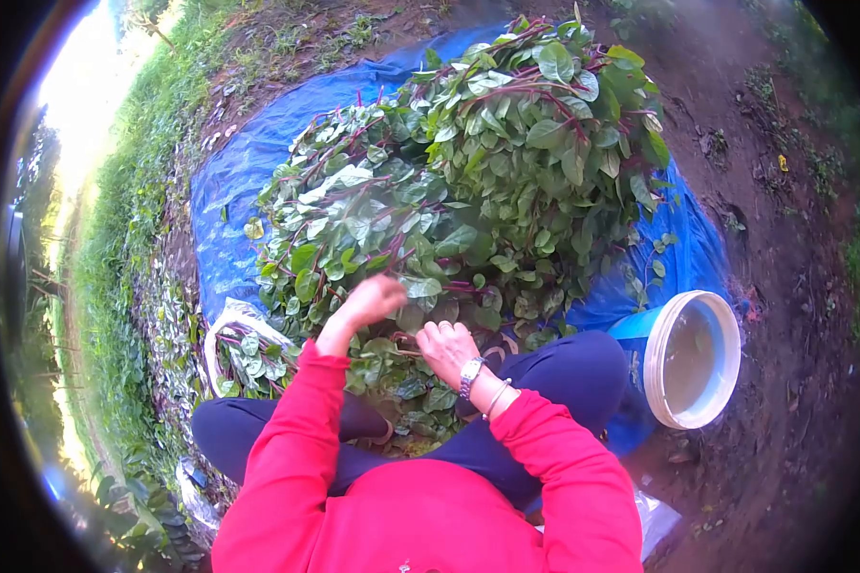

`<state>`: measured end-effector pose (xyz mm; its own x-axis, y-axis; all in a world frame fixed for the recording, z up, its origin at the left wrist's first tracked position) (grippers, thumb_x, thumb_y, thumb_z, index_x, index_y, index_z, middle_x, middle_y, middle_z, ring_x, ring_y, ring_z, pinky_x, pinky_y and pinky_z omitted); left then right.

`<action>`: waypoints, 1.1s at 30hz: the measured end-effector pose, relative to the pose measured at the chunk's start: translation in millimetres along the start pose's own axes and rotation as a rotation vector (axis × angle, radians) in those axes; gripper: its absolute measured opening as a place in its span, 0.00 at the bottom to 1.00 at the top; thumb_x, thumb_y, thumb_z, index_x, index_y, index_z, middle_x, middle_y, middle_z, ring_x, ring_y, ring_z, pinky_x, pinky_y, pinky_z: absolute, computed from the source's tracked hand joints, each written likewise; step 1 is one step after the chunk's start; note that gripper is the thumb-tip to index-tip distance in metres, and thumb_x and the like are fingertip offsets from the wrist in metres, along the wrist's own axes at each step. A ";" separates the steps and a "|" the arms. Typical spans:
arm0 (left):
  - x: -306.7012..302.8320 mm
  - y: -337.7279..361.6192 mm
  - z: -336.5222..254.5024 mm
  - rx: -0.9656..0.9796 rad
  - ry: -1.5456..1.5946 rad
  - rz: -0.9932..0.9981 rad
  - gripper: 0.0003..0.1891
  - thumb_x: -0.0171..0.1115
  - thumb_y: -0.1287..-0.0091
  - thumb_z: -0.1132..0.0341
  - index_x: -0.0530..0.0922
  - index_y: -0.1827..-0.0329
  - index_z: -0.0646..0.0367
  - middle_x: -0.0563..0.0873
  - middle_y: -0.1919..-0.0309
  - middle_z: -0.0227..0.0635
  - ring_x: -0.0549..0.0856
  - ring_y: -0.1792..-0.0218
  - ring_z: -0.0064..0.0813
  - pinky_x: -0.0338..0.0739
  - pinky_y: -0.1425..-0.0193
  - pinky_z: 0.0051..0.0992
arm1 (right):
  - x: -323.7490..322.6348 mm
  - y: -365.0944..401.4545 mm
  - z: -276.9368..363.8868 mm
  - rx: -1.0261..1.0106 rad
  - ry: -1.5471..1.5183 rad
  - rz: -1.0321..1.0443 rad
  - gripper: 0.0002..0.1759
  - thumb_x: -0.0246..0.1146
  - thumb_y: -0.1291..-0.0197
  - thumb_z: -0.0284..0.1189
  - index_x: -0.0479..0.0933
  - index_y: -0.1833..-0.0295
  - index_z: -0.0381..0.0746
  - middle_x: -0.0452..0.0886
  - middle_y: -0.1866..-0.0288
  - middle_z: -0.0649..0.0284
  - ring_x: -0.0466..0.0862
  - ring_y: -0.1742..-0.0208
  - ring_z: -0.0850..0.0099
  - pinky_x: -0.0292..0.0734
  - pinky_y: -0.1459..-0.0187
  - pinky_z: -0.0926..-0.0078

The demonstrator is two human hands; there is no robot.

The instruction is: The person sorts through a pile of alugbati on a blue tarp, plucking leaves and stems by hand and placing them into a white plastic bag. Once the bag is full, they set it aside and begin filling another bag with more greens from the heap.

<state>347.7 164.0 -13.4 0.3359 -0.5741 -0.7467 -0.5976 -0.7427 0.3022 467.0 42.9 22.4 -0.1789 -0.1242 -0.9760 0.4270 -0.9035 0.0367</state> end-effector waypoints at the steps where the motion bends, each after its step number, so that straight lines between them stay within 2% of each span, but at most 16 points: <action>1: -3.0 -4.1 11.6 -0.135 -0.092 -0.192 0.17 0.59 0.41 0.55 0.78 0.54 0.56 0.81 0.57 0.44 0.79 0.53 0.43 0.73 0.49 0.37 | 0.8 1.0 -0.6 0.001 0.000 0.001 0.13 0.56 0.51 0.29 0.74 0.58 0.40 0.70 0.69 0.64 0.76 0.61 0.69 0.73 0.58 0.64; 2: -6.0 -4.9 22.2 -0.270 -0.183 -0.384 0.18 0.59 0.41 0.54 0.76 0.52 0.55 0.80 0.55 0.44 0.78 0.52 0.44 0.73 0.49 0.38 | -0.3 3.0 0.2 -0.029 -0.003 -0.050 0.08 0.56 0.52 0.29 0.73 0.64 0.41 0.70 0.68 0.64 0.76 0.60 0.69 0.73 0.63 0.68; 4: 0.6 -7.9 34.0 -0.484 -0.267 -0.266 0.22 0.58 0.41 0.52 0.72 0.46 0.50 0.77 0.50 0.40 0.76 0.49 0.41 0.73 0.50 0.41 | -1.8 6.0 -1.6 -0.057 -0.001 -0.093 0.04 0.57 0.52 0.30 0.72 0.70 0.43 0.69 0.67 0.64 0.76 0.59 0.69 0.72 0.67 0.72; 6: 2.0 -8.2 35.2 -0.468 -0.311 -0.256 0.19 0.57 0.40 0.52 0.74 0.49 0.50 0.79 0.54 0.41 0.77 0.51 0.42 0.73 0.49 0.39 | -4.4 6.5 -3.0 -0.080 -0.030 -0.131 0.04 0.57 0.52 0.30 0.73 0.69 0.43 0.69 0.65 0.64 0.75 0.59 0.68 0.72 0.65 0.68; 7: 2.7 -10.1 33.8 -0.363 -0.208 -0.229 0.18 0.57 0.40 0.53 0.75 0.50 0.49 0.79 0.55 0.41 0.77 0.51 0.41 0.72 0.49 0.37 | -1.7 6.2 -4.6 -0.041 -0.059 -0.064 0.06 0.57 0.52 0.30 0.74 0.68 0.42 0.70 0.62 0.63 0.75 0.55 0.66 0.71 0.52 0.60; 10: -7.2 0.3 16.5 -0.159 -0.099 -0.226 0.14 0.59 0.40 0.56 0.80 0.55 0.50 0.80 0.59 0.41 0.78 0.53 0.41 0.73 0.51 0.33 | -11.4 5.3 -5.3 -0.117 0.061 -0.217 0.08 0.57 0.53 0.31 0.75 0.66 0.41 0.72 0.55 0.59 0.71 0.44 0.63 0.59 0.38 0.51; 11: -6.9 6.3 6.1 -0.009 -0.024 -0.108 0.13 0.60 0.41 0.57 0.80 0.55 0.50 0.81 0.60 0.41 0.79 0.55 0.40 0.73 0.52 0.33 | -14.2 4.9 -5.2 -0.134 0.062 -0.225 0.09 0.56 0.52 0.31 0.75 0.64 0.41 0.71 0.48 0.56 0.64 0.35 0.61 0.49 0.33 0.47; 12: -7.6 14.2 -6.3 0.139 0.055 0.007 0.13 0.61 0.42 0.58 0.81 0.55 0.50 0.82 0.61 0.40 0.80 0.57 0.40 0.74 0.52 0.32 | -14.1 4.0 -4.3 -0.136 0.056 -0.223 0.09 0.56 0.52 0.31 0.75 0.64 0.41 0.71 0.48 0.56 0.64 0.35 0.61 0.49 0.33 0.47; 14: -2.0 29.1 -24.6 0.037 0.166 0.407 0.13 0.61 0.42 0.62 0.82 0.55 0.51 0.83 0.62 0.41 0.81 0.58 0.36 0.73 0.51 0.31 | -17.9 1.9 -2.9 -0.141 0.111 -0.306 0.11 0.55 0.51 0.31 0.74 0.62 0.40 0.69 0.45 0.55 0.60 0.31 0.61 0.46 0.32 0.47; 16: 2.1 30.9 -34.9 0.015 0.126 0.638 0.14 0.61 0.41 0.61 0.81 0.52 0.50 0.83 0.56 0.39 0.81 0.54 0.33 0.73 0.48 0.29 | -17.4 0.8 -3.0 -0.147 0.093 -0.316 0.13 0.54 0.50 0.31 0.72 0.58 0.40 0.71 0.49 0.57 0.68 0.38 0.62 0.55 0.36 0.49; 18: 1.2 19.8 -38.3 0.001 0.135 0.615 0.15 0.60 0.41 0.60 0.80 0.52 0.52 0.83 0.56 0.39 0.81 0.53 0.34 0.73 0.47 0.29 | 13.5 0.4 -8.5 -0.003 -0.053 0.111 0.13 0.54 0.48 0.31 0.70 0.56 0.39 0.72 0.57 0.60 0.75 0.51 0.64 0.65 0.45 0.55; 19: 4.5 5.9 -31.0 0.157 0.183 0.384 0.14 0.59 0.41 0.60 0.81 0.55 0.54 0.84 0.60 0.40 0.82 0.56 0.35 0.74 0.49 0.30 | 12.9 2.5 -8.1 -0.003 -0.028 0.007 0.12 0.53 0.46 0.30 0.69 0.55 0.41 0.71 0.63 0.62 0.77 0.62 0.67 0.71 0.57 0.64; 20: 9.4 -11.8 -16.1 0.116 0.106 0.150 0.13 0.58 0.42 0.61 0.81 0.59 0.56 0.84 0.62 0.41 0.83 0.58 0.38 0.75 0.52 0.33 | 16.2 5.2 -7.4 0.001 -0.030 0.009 0.12 0.53 0.46 0.30 0.69 0.55 0.41 0.71 0.63 0.62 0.77 0.62 0.67 0.71 0.57 0.64; 22: 10.5 -33.8 3.4 -0.251 -0.092 -0.203 0.12 0.56 0.42 0.59 0.81 0.63 0.56 0.83 0.62 0.43 0.81 0.58 0.44 0.76 0.55 0.37 | 8.2 6.4 -5.7 0.004 -0.047 -0.078 0.11 0.54 0.46 0.30 0.69 0.56 0.42 0.71 0.65 0.61 0.78 0.63 0.66 0.75 0.63 0.69; 28: 45.2 -55.2 16.0 -0.411 -0.233 -0.454 0.14 0.60 0.44 0.56 0.80 0.63 0.57 0.79 0.66 0.51 0.80 0.59 0.48 0.74 0.55 0.41 | 30.2 13.6 -6.8 0.064 -0.056 0.137 0.12 0.54 0.46 0.29 0.70 0.55 0.42 0.72 0.65 0.60 0.80 0.66 0.66 0.78 0.73 0.70; 33: 43.1 -74.2 45.2 -0.358 0.340 -0.533 0.17 0.57 0.40 0.59 0.74 0.56 0.65 0.78 0.60 0.53 0.77 0.55 0.52 0.71 0.51 0.41 | 39.0 17.9 -5.3 0.101 -0.086 0.211 0.08 0.54 0.46 0.30 0.72 0.59 0.43 0.74 0.68 0.61 0.81 0.67 0.66 0.77 0.71 0.66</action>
Point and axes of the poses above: each hand's wrist, its own y-axis away from the middle knuckle, its own x-axis out of the palm, z = x × y, the point moved 5 cm from there along -y, towards the middle knuckle
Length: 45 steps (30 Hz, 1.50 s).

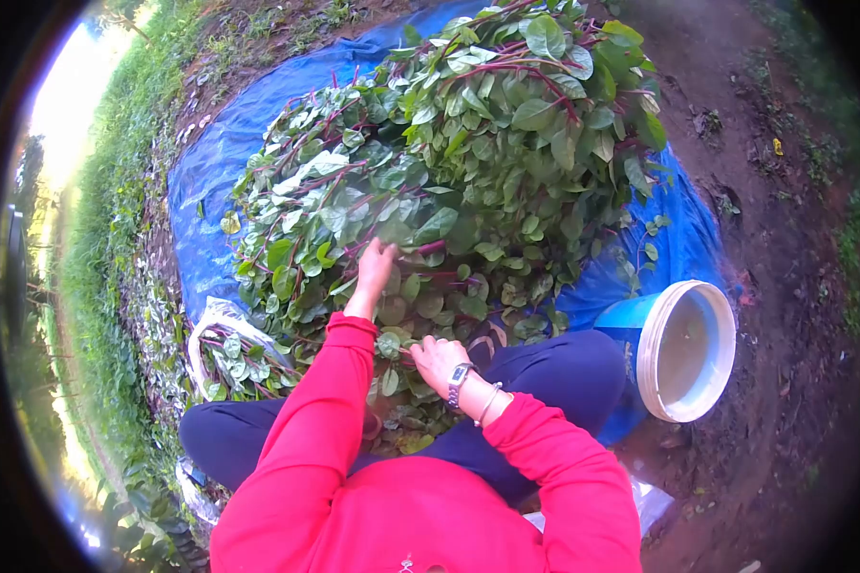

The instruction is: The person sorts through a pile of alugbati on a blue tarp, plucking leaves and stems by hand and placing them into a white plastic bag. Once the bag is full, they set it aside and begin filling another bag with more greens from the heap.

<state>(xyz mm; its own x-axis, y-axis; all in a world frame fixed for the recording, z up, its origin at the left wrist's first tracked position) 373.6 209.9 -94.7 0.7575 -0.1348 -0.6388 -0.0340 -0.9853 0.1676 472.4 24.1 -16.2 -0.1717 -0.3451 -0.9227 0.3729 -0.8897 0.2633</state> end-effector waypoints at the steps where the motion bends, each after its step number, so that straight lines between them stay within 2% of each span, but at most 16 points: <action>1: -5.9 -1.2 -5.1 -0.002 0.148 -0.054 0.18 0.55 0.39 0.59 0.73 0.54 0.66 0.78 0.57 0.56 0.76 0.52 0.53 0.70 0.49 0.41 | 0.8 1.2 -0.3 -0.003 0.013 0.008 0.07 0.54 0.46 0.31 0.72 0.60 0.44 0.74 0.70 0.62 0.81 0.68 0.66 0.76 0.71 0.65; 5: -13.4 -31.7 5.3 -0.098 0.231 -0.175 0.23 0.48 0.34 0.63 0.64 0.43 0.73 0.74 0.49 0.62 0.74 0.46 0.54 0.66 0.43 0.39 | 8.1 2.3 0.2 -0.041 0.042 -0.014 0.06 0.53 0.46 0.31 0.71 0.62 0.45 0.74 0.72 0.64 0.81 0.70 0.66 0.73 0.69 0.63; 7: -28.8 -36.0 -6.8 -0.140 0.326 -0.112 0.23 0.47 0.33 0.65 0.61 0.40 0.72 0.73 0.45 0.56 0.73 0.43 0.44 0.65 0.41 0.32 | 6.4 2.8 1.1 -0.036 0.039 -0.028 0.06 0.53 0.46 0.31 0.71 0.62 0.45 0.74 0.72 0.64 0.81 0.71 0.66 0.73 0.69 0.62; 9: -38.7 -30.0 -22.6 -0.162 0.336 -0.154 0.23 0.48 0.33 0.63 0.61 0.40 0.71 0.74 0.47 0.56 0.73 0.43 0.45 0.65 0.41 0.31 | 5.6 2.8 2.1 -0.030 0.035 -0.043 0.06 0.53 0.46 0.31 0.71 0.62 0.45 0.74 0.72 0.64 0.80 0.71 0.66 0.73 0.69 0.62; 11: -48.3 -24.9 -36.6 -0.119 0.168 -0.292 0.25 0.51 0.35 0.61 0.62 0.41 0.70 0.76 0.50 0.55 0.77 0.48 0.43 0.68 0.44 0.32 | 6.9 2.4 2.2 -0.017 0.018 -0.028 0.06 0.53 0.45 0.32 0.71 0.61 0.45 0.74 0.73 0.63 0.80 0.71 0.66 0.73 0.69 0.62; 13: -56.9 -3.6 -59.1 -0.170 0.337 -0.170 0.26 0.55 0.37 0.58 0.65 0.43 0.69 0.78 0.53 0.54 0.80 0.53 0.42 0.71 0.48 0.32 | 6.7 3.0 2.6 -0.021 0.019 -0.019 0.07 0.53 0.45 0.31 0.71 0.61 0.45 0.75 0.72 0.63 0.81 0.71 0.65 0.74 0.69 0.62; 15: -60.3 9.4 -70.9 0.268 0.119 -0.273 0.22 0.57 0.38 0.57 0.70 0.49 0.67 0.80 0.57 0.50 0.82 0.59 0.43 0.74 0.52 0.33 | 4.2 4.4 2.2 -0.027 0.021 -0.010 0.07 0.52 0.45 0.31 0.71 0.61 0.45 0.75 0.71 0.62 0.81 0.70 0.65 0.74 0.70 0.62; 19: -17.2 59.0 -65.3 0.321 -0.687 0.065 0.22 0.59 0.43 0.45 0.74 0.60 0.56 0.81 0.67 0.37 0.81 0.64 0.36 0.72 0.59 0.37 | -1.2 4.6 5.5 -0.024 -0.013 0.139 0.09 0.51 0.43 0.31 0.73 0.58 0.44 0.78 0.67 0.59 0.82 0.67 0.63 0.75 0.67 0.62; 21: 4.7 68.8 -47.3 0.392 -0.807 0.026 0.26 0.58 0.46 0.39 0.74 0.60 0.54 0.81 0.67 0.35 0.81 0.65 0.35 0.70 0.57 0.38 | -0.5 4.7 7.0 -0.017 -0.014 0.190 0.09 0.51 0.42 0.31 0.74 0.58 0.44 0.79 0.64 0.58 0.83 0.65 0.63 0.75 0.64 0.62; 26: 33.7 58.0 -24.0 0.294 -0.911 0.136 0.07 0.50 0.39 0.66 0.77 0.63 0.55 0.83 0.71 0.35 0.83 0.66 0.33 0.74 0.61 0.38 | 6.2 4.7 4.8 -0.020 0.015 0.155 0.10 0.50 0.42 0.32 0.73 0.57 0.45 0.78 0.66 0.58 0.83 0.66 0.63 0.75 0.65 0.62; 29: 36.9 56.2 -25.7 0.219 -0.739 0.225 0.08 0.50 0.40 0.67 0.78 0.66 0.57 0.84 0.74 0.39 0.85 0.70 0.37 0.77 0.69 0.38 | 1.1 3.6 7.5 -0.029 0.013 0.142 0.10 0.51 0.43 0.32 0.72 0.57 0.45 0.77 0.67 0.59 0.82 0.68 0.63 0.75 0.66 0.62; 30: 33.9 56.6 -30.6 0.292 -0.664 0.166 0.09 0.48 0.42 0.69 0.78 0.69 0.57 0.83 0.77 0.43 0.83 0.74 0.44 0.78 0.70 0.41 | 2.3 3.4 7.5 -0.029 0.016 0.148 0.10 0.51 0.43 0.32 0.73 0.57 0.45 0.77 0.67 0.59 0.82 0.68 0.63 0.75 0.66 0.62; 33: 26.7 58.4 -36.4 0.364 -0.587 0.148 0.10 0.49 0.43 0.68 0.80 0.66 0.52 0.83 0.79 0.41 0.83 0.75 0.45 0.78 0.68 0.41 | 1.3 2.5 7.0 -0.027 0.020 0.151 0.10 0.51 0.43 0.32 0.73 0.57 0.45 0.77 0.66 0.59 0.82 0.68 0.63 0.75 0.65 0.63; 35: 12.9 60.1 -41.8 0.272 -0.576 0.223 0.08 0.50 0.43 0.67 0.80 0.70 0.49 0.84 0.69 0.37 0.84 0.66 0.40 0.78 0.67 0.39 | 0.9 2.6 8.1 -0.025 0.016 0.151 0.10 0.51 0.44 0.32 0.73 0.57 0.45 0.77 0.66 0.60 0.82 0.66 0.63 0.75 0.65 0.63; 39: -47.6 54.1 -56.8 0.370 -0.482 -0.308 0.10 0.60 0.45 0.64 0.79 0.60 0.48 0.73 0.53 0.34 0.74 0.52 0.38 0.77 0.61 0.35 | -6.5 2.2 9.7 -0.051 0.015 0.092 0.09 0.52 0.45 0.31 0.73 0.59 0.44 0.76 0.66 0.62 0.80 0.62 0.65 0.74 0.63 0.64; 45: -59.7 32.1 2.0 0.208 -0.866 -0.051 0.11 0.61 0.48 0.63 0.78 0.61 0.50 0.72 0.53 0.34 0.72 0.49 0.39 0.73 0.57 0.42 | -12.3 -1.5 15.7 -0.134 0.031 0.000 0.07 0.54 0.47 0.31 0.73 0.62 0.44 0.74 0.65 0.63 0.77 0.57 0.67 0.73 0.63 0.65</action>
Point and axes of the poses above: each hand's wrist, its own y-axis away from the middle knuckle, its own x-axis out of the palm, z = x × y, the point moved 5 cm from there along -y, towards the middle knuckle
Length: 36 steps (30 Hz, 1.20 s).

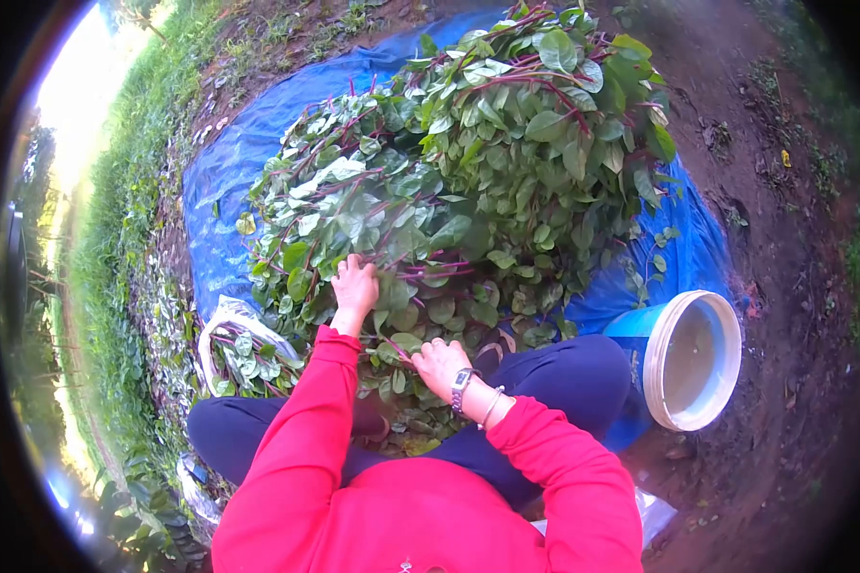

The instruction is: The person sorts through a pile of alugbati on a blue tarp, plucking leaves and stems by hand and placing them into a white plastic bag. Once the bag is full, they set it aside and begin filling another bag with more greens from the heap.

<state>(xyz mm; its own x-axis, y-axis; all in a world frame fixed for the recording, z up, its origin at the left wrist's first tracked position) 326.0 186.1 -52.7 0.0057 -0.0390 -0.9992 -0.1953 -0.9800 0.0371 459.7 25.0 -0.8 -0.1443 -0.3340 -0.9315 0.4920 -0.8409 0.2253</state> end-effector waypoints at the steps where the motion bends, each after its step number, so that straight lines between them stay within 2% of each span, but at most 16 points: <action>1: -2.4 -0.2 -0.3 0.006 0.000 -0.003 0.11 0.61 0.48 0.63 0.78 0.61 0.50 0.72 0.53 0.34 0.72 0.49 0.39 0.73 0.57 0.42 | -2.2 -0.7 -0.3 -0.013 0.004 -0.015 0.07 0.54 0.48 0.31 0.72 0.62 0.43 0.73 0.65 0.64 0.76 0.55 0.67 0.73 0.63 0.65; 4: -27.4 9.1 -7.8 0.119 0.120 -0.146 0.07 0.59 0.48 0.65 0.78 0.66 0.50 0.76 0.60 0.34 0.74 0.53 0.36 0.72 0.59 0.39 | -11.4 -0.6 0.4 -0.017 0.052 -0.161 0.07 0.55 0.50 0.31 0.73 0.63 0.43 0.72 0.64 0.64 0.74 0.54 0.67 0.72 0.60 0.66; 5: -31.2 10.8 -12.5 0.166 0.204 -0.043 0.06 0.59 0.48 0.65 0.78 0.66 0.50 0.77 0.63 0.35 0.76 0.57 0.38 0.73 0.60 0.40 | -12.9 -2.1 -0.3 -0.013 0.075 -0.159 0.08 0.55 0.50 0.31 0.73 0.64 0.42 0.73 0.59 0.62 0.73 0.49 0.65 0.69 0.50 0.59; 7: -45.7 23.0 -22.6 0.357 0.464 0.066 0.07 0.60 0.47 0.64 0.78 0.66 0.53 0.79 0.72 0.39 0.80 0.68 0.42 0.74 0.61 0.40 | -31.9 -4.4 -1.3 -0.059 0.146 -0.314 0.08 0.55 0.51 0.31 0.74 0.64 0.42 0.73 0.56 0.60 0.72 0.47 0.63 0.65 0.46 0.55; 9: -44.5 37.4 -35.0 0.612 0.569 0.399 0.13 0.63 0.49 0.61 0.81 0.60 0.51 0.79 0.70 0.39 0.80 0.65 0.42 0.75 0.58 0.38 | -39.5 -3.4 1.8 -0.095 0.209 -0.497 0.09 0.55 0.51 0.30 0.74 0.63 0.40 0.72 0.49 0.55 0.68 0.39 0.59 0.53 0.36 0.46; 11: -34.1 48.3 -42.8 0.716 0.526 0.700 0.17 0.64 0.50 0.57 0.82 0.56 0.46 0.80 0.70 0.38 0.80 0.64 0.41 0.75 0.58 0.35 | -32.6 -5.5 0.2 -0.056 0.166 -0.469 0.10 0.55 0.51 0.30 0.73 0.62 0.40 0.73 0.52 0.55 0.70 0.42 0.60 0.57 0.39 0.49; 12: -53.4 50.4 -51.4 0.686 0.477 0.829 0.11 0.62 0.47 0.60 0.81 0.62 0.53 0.82 0.68 0.37 0.80 0.64 0.39 0.74 0.56 0.33 | -28.2 -6.1 -2.5 -0.011 0.122 -0.439 0.10 0.55 0.50 0.30 0.72 0.61 0.40 0.74 0.55 0.56 0.73 0.45 0.60 0.62 0.42 0.52; 13: -49.5 45.6 -53.8 0.651 0.544 0.874 0.12 0.61 0.46 0.62 0.81 0.61 0.54 0.83 0.66 0.38 0.80 0.62 0.39 0.75 0.54 0.32 | -13.2 -8.9 -5.9 0.046 0.002 -0.200 0.10 0.54 0.48 0.29 0.70 0.59 0.41 0.75 0.63 0.60 0.78 0.56 0.63 0.68 0.52 0.58; 14: -44.7 42.1 -55.2 0.613 0.610 0.923 0.12 0.59 0.46 0.63 0.81 0.60 0.54 0.83 0.64 0.39 0.81 0.59 0.38 0.75 0.52 0.31 | -9.4 -6.6 -5.1 0.051 -0.003 -0.200 0.10 0.54 0.48 0.29 0.70 0.59 0.41 0.75 0.63 0.60 0.78 0.56 0.63 0.68 0.52 0.58; 16: -13.8 17.2 -58.8 0.548 0.608 0.628 0.13 0.54 0.46 0.67 0.80 0.58 0.57 0.83 0.59 0.37 0.81 0.58 0.41 0.76 0.52 0.35 | -6.1 -4.4 -4.8 0.077 0.011 -0.214 0.08 0.53 0.47 0.29 0.69 0.60 0.42 0.74 0.68 0.64 0.79 0.65 0.66 0.68 0.61 0.64; 18: -15.5 5.5 -64.7 0.339 0.202 0.180 0.11 0.54 0.46 0.68 0.78 0.60 0.54 0.82 0.62 0.36 0.81 0.57 0.40 0.75 0.55 0.39 | -5.0 -6.0 -6.4 0.103 0.018 -0.216 0.08 0.53 0.46 0.29 0.70 0.59 0.42 0.74 0.68 0.64 0.79 0.65 0.67 0.68 0.62 0.65; 21: 3.6 4.0 -61.7 0.369 0.024 0.026 0.07 0.54 0.45 0.67 0.76 0.63 0.52 0.81 0.66 0.35 0.79 0.55 0.37 0.72 0.56 0.40 | -0.3 -4.1 -13.6 0.234 0.100 -0.160 0.09 0.52 0.46 0.29 0.70 0.58 0.42 0.74 0.68 0.66 0.79 0.65 0.70 0.67 0.62 0.66; 24: 4.7 1.1 -53.0 0.425 -0.011 0.105 0.12 0.53 0.43 0.67 0.75 0.56 0.47 0.78 0.66 0.32 0.77 0.57 0.34 0.69 0.57 0.38 | 2.5 -0.4 -16.3 0.255 0.167 -0.132 0.09 0.53 0.46 0.30 0.71 0.58 0.42 0.74 0.69 0.66 0.79 0.65 0.71 0.66 0.59 0.66; 30: -5.1 9.5 -45.5 0.478 0.035 -0.090 0.09 0.54 0.42 0.64 0.77 0.59 0.44 0.78 0.65 0.29 0.76 0.57 0.32 0.68 0.57 0.37 | 0.6 -3.2 -13.9 0.278 0.173 -0.044 0.10 0.52 0.42 0.32 0.71 0.56 0.42 0.77 0.65 0.66 0.79 0.62 0.72 0.66 0.58 0.67; 34: 15.9 10.3 -45.7 0.443 -0.106 0.273 0.11 0.57 0.44 0.62 0.77 0.58 0.46 0.79 0.63 0.32 0.78 0.56 0.35 0.70 0.56 0.39 | 2.4 -1.2 -17.8 0.326 0.169 -0.031 0.06 0.53 0.46 0.31 0.71 0.62 0.44 0.73 0.70 0.68 0.77 0.65 0.72 0.66 0.62 0.67; 36: -3.2 18.7 -43.3 0.504 -0.011 0.119 0.09 0.56 0.45 0.63 0.78 0.61 0.44 0.78 0.69 0.30 0.77 0.59 0.32 0.69 0.59 0.37 | -10.0 1.5 -14.0 0.195 0.199 -0.244 0.07 0.55 0.48 0.31 0.72 0.62 0.44 0.72 0.68 0.67 0.76 0.62 0.71 0.66 0.62 0.67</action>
Point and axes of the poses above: each hand's wrist, its own y-axis away from the middle knuckle, its own x-axis out of the palm, z = x × y, the point moved 5 cm from there along -y, towards the middle knuckle
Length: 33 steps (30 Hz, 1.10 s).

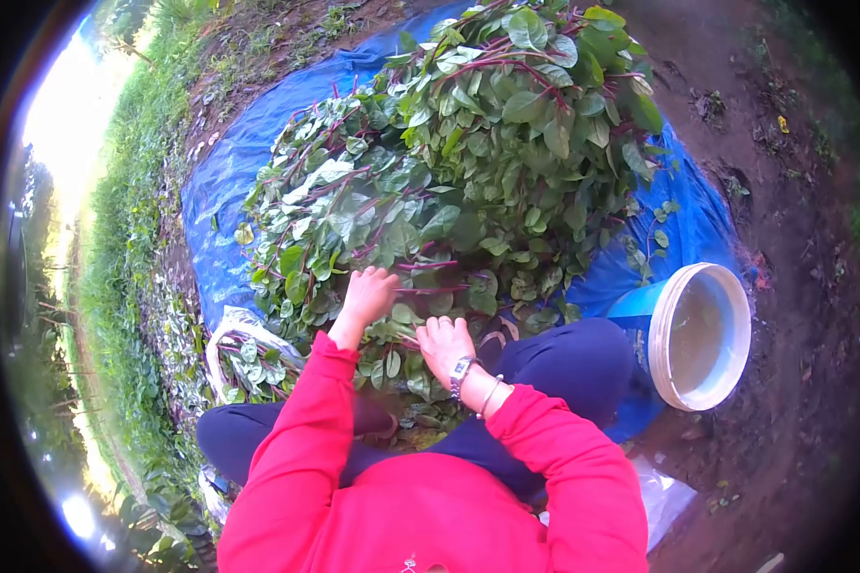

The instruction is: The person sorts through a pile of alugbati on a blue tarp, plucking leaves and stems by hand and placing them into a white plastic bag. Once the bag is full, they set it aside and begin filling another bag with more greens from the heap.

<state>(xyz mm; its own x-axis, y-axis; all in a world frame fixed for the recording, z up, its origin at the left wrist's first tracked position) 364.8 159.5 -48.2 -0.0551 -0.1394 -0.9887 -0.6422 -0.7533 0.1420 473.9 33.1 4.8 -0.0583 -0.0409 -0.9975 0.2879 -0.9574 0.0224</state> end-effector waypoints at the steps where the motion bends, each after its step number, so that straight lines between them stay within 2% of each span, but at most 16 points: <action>1: -10.6 7.4 -2.2 0.028 0.018 -0.058 0.09 0.57 0.46 0.64 0.78 0.62 0.45 0.77 0.68 0.30 0.77 0.59 0.33 0.69 0.60 0.37 | -2.9 -0.6 -1.3 -0.017 -0.047 -0.011 0.08 0.55 0.49 0.31 0.72 0.62 0.44 0.72 0.66 0.66 0.76 0.60 0.71 0.66 0.62 0.68; 6: 10.1 15.0 -2.7 0.051 0.044 -0.209 0.13 0.58 0.47 0.65 0.76 0.58 0.47 0.77 0.67 0.30 0.77 0.60 0.33 0.68 0.60 0.38 | 10.1 3.8 8.4 -0.119 -0.064 0.173 0.07 0.54 0.46 0.32 0.73 0.61 0.45 0.75 0.65 0.66 0.77 0.62 0.70 0.66 0.60 0.66; 8: 32.9 12.1 -1.2 0.004 -0.060 -0.080 0.14 0.58 0.48 0.66 0.75 0.56 0.46 0.78 0.67 0.30 0.78 0.59 0.33 0.68 0.59 0.39 | 11.1 4.5 10.9 -0.147 -0.063 0.148 0.07 0.54 0.47 0.32 0.73 0.62 0.46 0.74 0.66 0.67 0.75 0.58 0.70 0.65 0.59 0.64; 10: 22.5 12.7 -3.3 -0.020 0.028 -0.021 0.11 0.57 0.47 0.64 0.77 0.60 0.45 0.79 0.68 0.31 0.80 0.60 0.32 0.68 0.59 0.40 | 4.5 1.0 10.3 -0.153 -0.109 0.210 0.09 0.54 0.47 0.33 0.74 0.61 0.43 0.74 0.56 0.61 0.72 0.46 0.66 0.65 0.49 0.55; 11: 13.9 14.9 -2.2 -0.025 0.086 -0.042 0.10 0.57 0.47 0.64 0.78 0.60 0.45 0.79 0.69 0.32 0.80 0.61 0.34 0.70 0.59 0.39 | 4.0 0.9 8.6 -0.150 -0.115 0.212 0.09 0.54 0.47 0.33 0.74 0.61 0.43 0.74 0.56 0.61 0.72 0.46 0.66 0.65 0.49 0.55; 13: -7.7 22.7 4.9 -0.041 0.281 -0.017 0.11 0.55 0.46 0.64 0.80 0.61 0.45 0.78 0.70 0.34 0.80 0.62 0.37 0.72 0.59 0.38 | -5.2 -3.1 5.0 -0.145 -0.035 0.045 0.14 0.51 0.43 0.33 0.74 0.52 0.42 0.66 0.40 0.56 0.60 0.33 0.61 0.55 0.38 0.45; 14: -18.2 28.7 9.5 -0.054 0.423 0.029 0.11 0.54 0.46 0.64 0.80 0.60 0.46 0.78 0.70 0.36 0.79 0.62 0.39 0.73 0.59 0.37 | -5.6 -5.0 3.9 -0.144 -0.065 0.092 0.16 0.50 0.42 0.32 0.73 0.50 0.41 0.56 0.32 0.54 0.49 0.27 0.57 0.44 0.34 0.41; 16: -31.3 43.4 15.6 0.000 0.749 0.290 0.14 0.53 0.46 0.64 0.82 0.58 0.48 0.76 0.70 0.39 0.79 0.64 0.37 0.74 0.56 0.32 | -15.5 -6.4 1.5 -0.157 -0.077 -0.149 0.14 0.50 0.42 0.31 0.72 0.51 0.42 0.67 0.41 0.52 0.64 0.35 0.57 0.56 0.39 0.44; 17: -30.1 48.7 20.3 -0.021 0.862 0.391 0.14 0.54 0.46 0.65 0.81 0.57 0.51 0.77 0.69 0.39 0.79 0.63 0.36 0.73 0.54 0.30 | -16.6 -7.4 3.2 -0.161 -0.080 -0.151 0.14 0.50 0.42 0.31 0.72 0.51 0.42 0.67 0.41 0.52 0.64 0.35 0.57 0.56 0.39 0.44; 19: -34.2 52.3 22.3 -0.024 1.051 0.563 0.15 0.56 0.45 0.65 0.81 0.55 0.54 0.79 0.65 0.38 0.79 0.58 0.33 0.72 0.49 0.27 | -0.7 -7.5 5.2 -0.056 -0.385 0.331 0.12 0.50 0.42 0.32 0.70 0.54 0.42 0.74 0.54 0.55 0.77 0.51 0.60 0.70 0.51 0.53; 20: -29.9 45.4 23.9 -0.020 1.049 0.566 0.15 0.56 0.45 0.65 0.81 0.55 0.54 0.79 0.65 0.38 0.79 0.58 0.33 0.72 0.49 0.27 | 2.7 -6.7 6.6 -0.052 -0.386 0.330 0.12 0.50 0.42 0.32 0.70 0.54 0.42 0.74 0.54 0.55 0.77 0.51 0.60 0.70 0.51 0.53; 22: -11.3 27.4 29.9 -0.040 0.783 0.359 0.14 0.56 0.47 0.67 0.82 0.57 0.54 0.79 0.61 0.38 0.78 0.55 0.37 0.72 0.47 0.29 | 0.1 -4.1 9.2 -0.071 -0.308 0.154 0.10 0.51 0.42 0.31 0.69 0.56 0.42 0.76 0.64 0.60 0.80 0.64 0.64 0.74 0.65 0.63; 24: -5.7 15.0 21.7 -0.077 0.257 -0.002 0.14 0.55 0.49 0.70 0.79 0.58 0.51 0.78 0.57 0.36 0.77 0.53 0.43 0.72 0.50 0.37 | -1.0 -4.0 10.1 -0.106 -0.254 0.153 0.10 0.51 0.42 0.31 0.69 0.55 0.42 0.76 0.63 0.59 0.81 0.63 0.64 0.76 0.67 0.66; 26: 8.6 3.8 19.2 -0.055 0.084 -0.126 0.12 0.56 0.48 0.69 0.77 0.60 0.48 0.77 0.57 0.34 0.76 0.52 0.39 0.72 0.53 0.39 | 1.4 -5.8 7.2 -0.036 -0.329 0.178 0.10 0.51 0.42 0.30 0.68 0.55 0.42 0.77 0.65 0.59 0.82 0.66 0.63 0.76 0.67 0.66; 32: 12.3 -6.8 12.6 0.030 -0.120 -0.118 0.08 0.55 0.46 0.66 0.77 0.64 0.48 0.74 0.64 0.33 0.75 0.55 0.36 0.69 0.59 0.37 | 10.0 -1.2 4.9 -0.017 -0.289 0.139 0.09 0.51 0.42 0.30 0.69 0.57 0.42 0.79 0.68 0.60 0.82 0.68 0.63 0.76 0.68 0.67; 33: 11.4 -5.7 12.8 -0.004 -0.140 -0.047 0.09 0.51 0.43 0.67 0.78 0.61 0.45 0.74 0.59 0.31 0.73 0.50 0.34 0.66 0.54 0.39 | 5.4 -1.1 4.7 -0.026 -0.270 0.205 0.09 0.52 0.43 0.31 0.70 0.57 0.41 0.79 0.67 0.62 0.82 0.64 0.65 0.75 0.64 0.65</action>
<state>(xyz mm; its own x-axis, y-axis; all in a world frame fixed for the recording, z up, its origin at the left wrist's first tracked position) 358.1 170.5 -60.9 -0.1317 -0.0130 -0.9912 -0.6435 -0.7595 0.0954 468.7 32.6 -0.3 -0.2464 -0.3097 -0.9183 0.3442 -0.9137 0.2158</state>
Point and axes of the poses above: each hand's wrist, its own y-axis away from the middle knuckle, its own x-axis out of the palm, z = x × y, the point moved 5 cm from there along -y, towards the middle knuckle
